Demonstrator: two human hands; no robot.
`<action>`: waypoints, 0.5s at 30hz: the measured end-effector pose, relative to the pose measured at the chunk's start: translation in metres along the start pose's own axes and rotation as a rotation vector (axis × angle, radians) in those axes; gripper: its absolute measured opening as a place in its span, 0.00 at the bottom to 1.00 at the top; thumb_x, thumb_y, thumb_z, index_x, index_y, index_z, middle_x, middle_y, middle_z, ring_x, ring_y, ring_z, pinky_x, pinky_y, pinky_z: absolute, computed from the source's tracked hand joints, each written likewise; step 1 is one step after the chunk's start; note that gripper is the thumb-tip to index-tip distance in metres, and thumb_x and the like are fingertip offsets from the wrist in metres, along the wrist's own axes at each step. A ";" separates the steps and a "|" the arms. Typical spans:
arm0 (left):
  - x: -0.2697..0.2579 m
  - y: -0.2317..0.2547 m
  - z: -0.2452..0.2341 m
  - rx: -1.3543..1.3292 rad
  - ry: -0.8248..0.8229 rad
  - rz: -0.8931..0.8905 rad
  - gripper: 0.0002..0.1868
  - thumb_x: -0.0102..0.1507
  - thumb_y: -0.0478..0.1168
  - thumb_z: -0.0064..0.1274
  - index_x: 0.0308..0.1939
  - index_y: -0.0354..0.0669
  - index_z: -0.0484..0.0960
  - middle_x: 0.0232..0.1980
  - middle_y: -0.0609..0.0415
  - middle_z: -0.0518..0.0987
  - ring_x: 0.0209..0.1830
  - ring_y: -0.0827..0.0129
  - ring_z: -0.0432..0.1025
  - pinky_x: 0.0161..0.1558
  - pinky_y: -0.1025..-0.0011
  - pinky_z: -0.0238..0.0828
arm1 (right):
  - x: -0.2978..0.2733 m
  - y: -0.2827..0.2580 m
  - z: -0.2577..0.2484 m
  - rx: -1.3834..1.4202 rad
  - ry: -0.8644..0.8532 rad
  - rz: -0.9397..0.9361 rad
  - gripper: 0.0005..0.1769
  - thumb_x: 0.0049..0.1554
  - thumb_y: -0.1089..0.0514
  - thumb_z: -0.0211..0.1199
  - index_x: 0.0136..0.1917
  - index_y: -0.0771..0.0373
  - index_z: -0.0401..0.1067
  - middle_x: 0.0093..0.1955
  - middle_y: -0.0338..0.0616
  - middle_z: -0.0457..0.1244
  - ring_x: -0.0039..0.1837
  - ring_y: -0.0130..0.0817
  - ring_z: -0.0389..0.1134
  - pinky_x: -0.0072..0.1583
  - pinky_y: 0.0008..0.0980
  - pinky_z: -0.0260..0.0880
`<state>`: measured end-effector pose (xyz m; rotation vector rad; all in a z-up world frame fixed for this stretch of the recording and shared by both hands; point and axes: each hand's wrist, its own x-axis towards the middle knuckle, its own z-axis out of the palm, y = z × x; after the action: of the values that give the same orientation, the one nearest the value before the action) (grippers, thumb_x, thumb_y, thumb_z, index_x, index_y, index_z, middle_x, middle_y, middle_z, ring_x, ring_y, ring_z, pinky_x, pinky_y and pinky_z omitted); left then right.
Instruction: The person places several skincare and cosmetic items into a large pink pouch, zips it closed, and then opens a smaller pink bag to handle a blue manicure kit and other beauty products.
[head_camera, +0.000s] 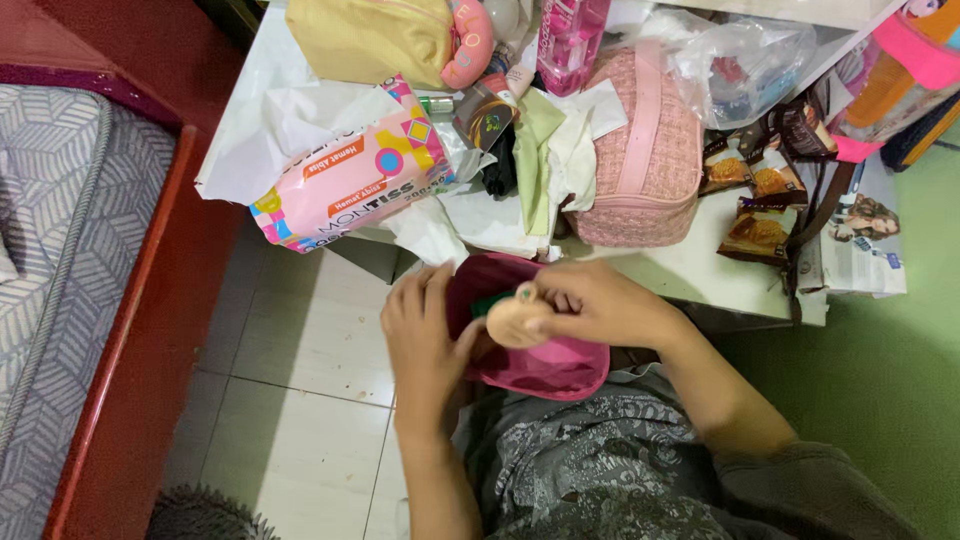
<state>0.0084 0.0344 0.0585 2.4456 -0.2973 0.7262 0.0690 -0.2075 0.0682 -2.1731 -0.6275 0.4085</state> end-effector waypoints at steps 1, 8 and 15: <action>0.000 -0.007 -0.003 -0.001 -0.003 -0.001 0.36 0.48 0.43 0.61 0.62 0.46 0.72 0.54 0.46 0.77 0.53 0.44 0.72 0.53 0.50 0.66 | -0.001 0.001 0.003 -0.101 -0.089 -0.071 0.19 0.50 0.50 0.71 0.49 0.65 0.74 0.38 0.49 0.68 0.39 0.40 0.70 0.42 0.37 0.69; -0.011 -0.018 0.002 -0.052 -0.469 -0.520 0.15 0.64 0.41 0.56 0.52 0.42 0.73 0.47 0.46 0.82 0.46 0.47 0.76 0.43 0.54 0.71 | 0.010 0.060 0.085 -0.615 -0.183 0.055 0.12 0.62 0.55 0.56 0.53 0.64 0.72 0.39 0.56 0.69 0.42 0.55 0.73 0.43 0.51 0.73; -0.002 -0.006 -0.016 -0.198 -0.487 -0.408 0.07 0.64 0.33 0.51 0.44 0.47 0.79 0.39 0.49 0.78 0.37 0.49 0.75 0.35 0.56 0.69 | 0.008 0.096 0.071 -0.569 -0.170 0.133 0.14 0.55 0.61 0.58 0.56 0.63 0.72 0.45 0.59 0.69 0.48 0.57 0.72 0.49 0.52 0.72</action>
<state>0.0017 0.0483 0.0653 2.3528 -0.0408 -0.0749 0.0693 -0.2103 -0.0513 -2.7520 -0.7631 0.5386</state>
